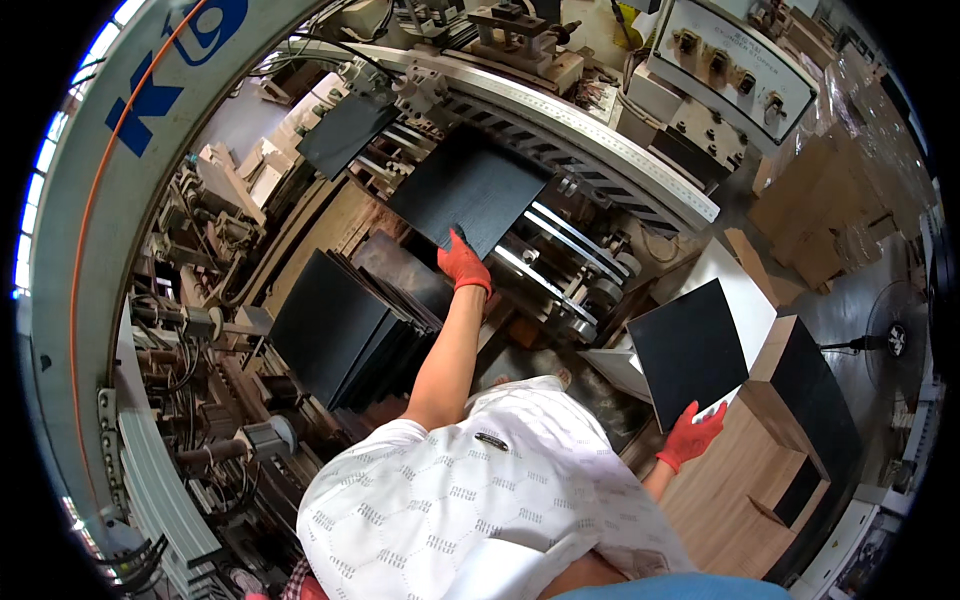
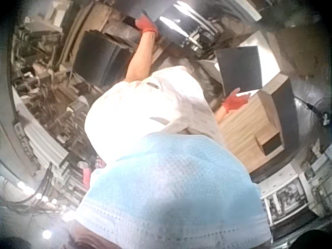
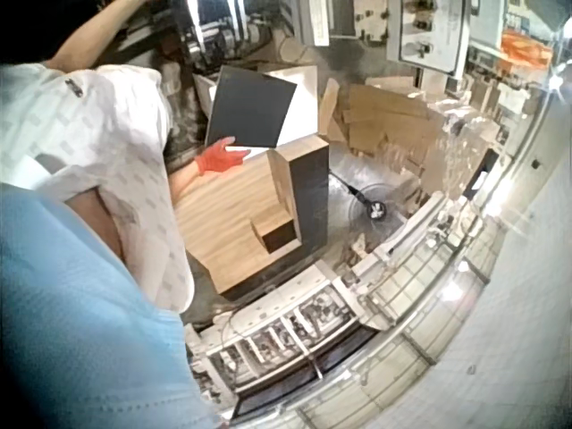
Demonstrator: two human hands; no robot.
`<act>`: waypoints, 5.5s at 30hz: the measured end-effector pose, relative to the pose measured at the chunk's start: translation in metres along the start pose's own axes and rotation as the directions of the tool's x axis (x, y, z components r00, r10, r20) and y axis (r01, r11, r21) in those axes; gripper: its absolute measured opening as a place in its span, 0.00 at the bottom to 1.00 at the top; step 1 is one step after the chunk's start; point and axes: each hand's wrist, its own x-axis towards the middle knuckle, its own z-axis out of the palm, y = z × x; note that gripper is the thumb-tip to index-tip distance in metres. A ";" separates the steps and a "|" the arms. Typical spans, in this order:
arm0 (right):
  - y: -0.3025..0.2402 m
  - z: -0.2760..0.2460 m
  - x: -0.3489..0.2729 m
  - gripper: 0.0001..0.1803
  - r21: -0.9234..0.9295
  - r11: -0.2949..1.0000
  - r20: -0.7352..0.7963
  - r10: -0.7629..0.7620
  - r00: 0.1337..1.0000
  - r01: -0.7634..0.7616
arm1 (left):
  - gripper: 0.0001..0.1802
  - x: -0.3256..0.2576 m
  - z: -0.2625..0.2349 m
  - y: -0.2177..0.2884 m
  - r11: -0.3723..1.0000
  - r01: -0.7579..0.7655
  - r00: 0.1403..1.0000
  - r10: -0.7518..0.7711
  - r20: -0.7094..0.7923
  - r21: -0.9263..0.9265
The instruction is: The person takes black panels from a machine, organizes them onto a stack, and briefly handles a larger wooden board by hand.
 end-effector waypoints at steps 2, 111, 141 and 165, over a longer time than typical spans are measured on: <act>-0.022 -0.001 0.014 0.31 0.267 0.960 -0.098 -0.063 0.993 0.087 | 0.18 -0.004 0.005 -0.001 0.993 0.017 0.997 -0.008 0.078 -0.116; -0.404 0.172 -0.104 0.20 0.333 0.524 0.640 -0.736 0.220 0.784 | 0.20 0.433 0.036 0.113 0.934 -0.337 0.915 0.297 0.274 0.115; -0.378 0.139 -0.142 0.21 0.363 0.547 0.529 -0.787 0.317 0.755 | 0.26 0.113 -0.257 0.218 0.887 -0.358 0.884 0.222 0.412 0.291; -0.380 0.150 -0.084 0.21 0.308 0.453 0.556 -0.800 0.228 0.837 | 0.36 0.373 0.030 0.177 0.724 -0.311 0.862 -0.058 0.503 0.616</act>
